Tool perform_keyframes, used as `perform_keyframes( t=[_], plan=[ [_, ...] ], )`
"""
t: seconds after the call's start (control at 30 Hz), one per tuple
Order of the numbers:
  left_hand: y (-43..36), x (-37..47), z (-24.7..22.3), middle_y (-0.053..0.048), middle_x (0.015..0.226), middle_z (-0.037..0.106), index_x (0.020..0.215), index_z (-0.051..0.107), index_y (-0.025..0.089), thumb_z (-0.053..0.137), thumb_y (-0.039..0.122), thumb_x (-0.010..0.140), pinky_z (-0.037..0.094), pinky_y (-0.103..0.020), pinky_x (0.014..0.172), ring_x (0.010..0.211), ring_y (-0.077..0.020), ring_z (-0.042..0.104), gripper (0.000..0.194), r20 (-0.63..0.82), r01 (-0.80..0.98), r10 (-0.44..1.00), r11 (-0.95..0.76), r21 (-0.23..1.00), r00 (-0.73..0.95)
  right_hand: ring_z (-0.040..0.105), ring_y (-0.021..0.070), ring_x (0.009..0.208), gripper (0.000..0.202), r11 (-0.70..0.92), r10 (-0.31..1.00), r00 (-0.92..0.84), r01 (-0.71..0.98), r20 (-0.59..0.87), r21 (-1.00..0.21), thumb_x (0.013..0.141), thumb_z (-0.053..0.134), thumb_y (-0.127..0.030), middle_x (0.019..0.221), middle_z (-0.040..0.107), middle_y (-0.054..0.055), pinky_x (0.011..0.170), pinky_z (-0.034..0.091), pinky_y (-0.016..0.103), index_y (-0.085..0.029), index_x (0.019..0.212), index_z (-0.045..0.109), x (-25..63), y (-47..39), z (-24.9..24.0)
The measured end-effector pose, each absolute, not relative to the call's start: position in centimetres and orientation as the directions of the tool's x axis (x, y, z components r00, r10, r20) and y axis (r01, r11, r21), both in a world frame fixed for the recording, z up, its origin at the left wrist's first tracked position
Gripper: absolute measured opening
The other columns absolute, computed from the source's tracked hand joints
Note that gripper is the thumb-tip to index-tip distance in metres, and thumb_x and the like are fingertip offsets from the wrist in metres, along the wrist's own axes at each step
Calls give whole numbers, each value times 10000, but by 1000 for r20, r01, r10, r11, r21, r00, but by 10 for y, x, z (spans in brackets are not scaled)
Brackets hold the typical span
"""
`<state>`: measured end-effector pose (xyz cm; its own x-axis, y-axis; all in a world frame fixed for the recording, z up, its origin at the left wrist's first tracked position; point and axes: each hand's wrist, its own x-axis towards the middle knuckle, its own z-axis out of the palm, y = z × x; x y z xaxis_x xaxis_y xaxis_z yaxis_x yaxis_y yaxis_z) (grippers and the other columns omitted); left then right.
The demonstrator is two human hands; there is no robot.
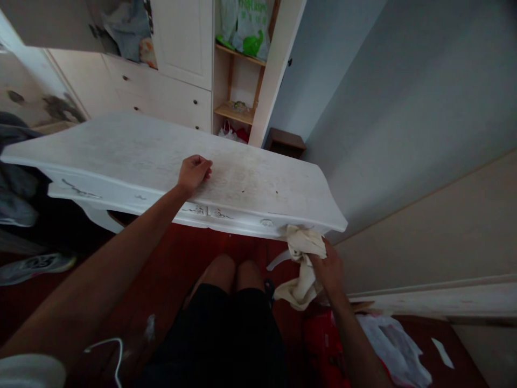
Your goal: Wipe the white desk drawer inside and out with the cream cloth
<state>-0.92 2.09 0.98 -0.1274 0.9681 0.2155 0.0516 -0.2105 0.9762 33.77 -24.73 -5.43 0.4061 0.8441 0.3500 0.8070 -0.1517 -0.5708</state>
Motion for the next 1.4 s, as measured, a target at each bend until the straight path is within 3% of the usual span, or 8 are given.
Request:
perform_keyframes(
  t=[0.2,0.37,0.5,0.67,0.83,0.97,1.07,1.4],
  plan=[
    [20,-5,9,11,540,560,593,516,183,607,254,698,354,-186,393,411,-78,475,156,211,116,967,-195,974,-145,590,320,1147,493,-360,647,709,608,280,-708,804,472,-465,1229,631,146,965,458,483,-193,1204,567,355,-236,-68],
    [22,-4,6,3,545,569,598,520,184,595,265,694,358,-197,393,417,-90,486,146,244,156,958,-221,963,-152,580,296,1145,502,-337,541,807,468,238,-817,815,451,-427,1250,595,199,965,458,371,-136,1221,498,297,-194,-61],
    [20,-5,6,6,529,561,587,521,180,585,270,687,359,-200,393,406,-90,477,149,269,195,952,-239,951,-147,611,240,1082,482,-266,634,749,443,191,-856,837,398,-389,1228,621,148,932,480,362,-165,1262,439,223,-170,-73],
    [17,-5,8,10,539,562,605,516,183,575,274,697,355,-194,396,414,-88,479,143,266,197,954,-237,951,-138,530,277,1219,622,-289,623,753,473,211,-832,875,362,-400,1329,530,227,984,444,421,-83,1407,303,165,-162,-93],
    [17,-3,9,9,544,563,614,514,184,570,265,707,344,-191,402,419,-83,468,136,232,204,959,-197,959,-164,508,331,1237,657,-254,641,702,574,308,-778,840,482,-430,1310,545,209,1004,419,517,-141,1416,352,160,-166,-103],
    [18,-2,9,4,542,560,600,506,183,567,250,708,337,-205,404,415,-85,468,141,244,197,956,-211,958,-164,438,350,1292,653,-236,709,632,632,313,-739,839,477,-416,1313,518,244,1029,388,526,-89,1396,377,161,-172,-101],
    [17,-2,10,5,540,557,599,501,183,565,247,716,334,-204,407,414,-81,462,147,242,186,957,-212,960,-161,420,358,1303,633,-225,739,597,655,311,-721,849,476,-405,1322,507,234,1020,387,542,-120,1406,378,154,-175,-100],
    [13,-3,9,9,553,558,619,501,184,562,241,727,344,-195,405,426,-83,472,137,239,169,958,-212,963,-158,577,266,1059,505,-18,916,244,820,319,-572,834,593,-392,1129,601,113,894,490,363,-211,1300,521,99,-150,-94]
  ],
)
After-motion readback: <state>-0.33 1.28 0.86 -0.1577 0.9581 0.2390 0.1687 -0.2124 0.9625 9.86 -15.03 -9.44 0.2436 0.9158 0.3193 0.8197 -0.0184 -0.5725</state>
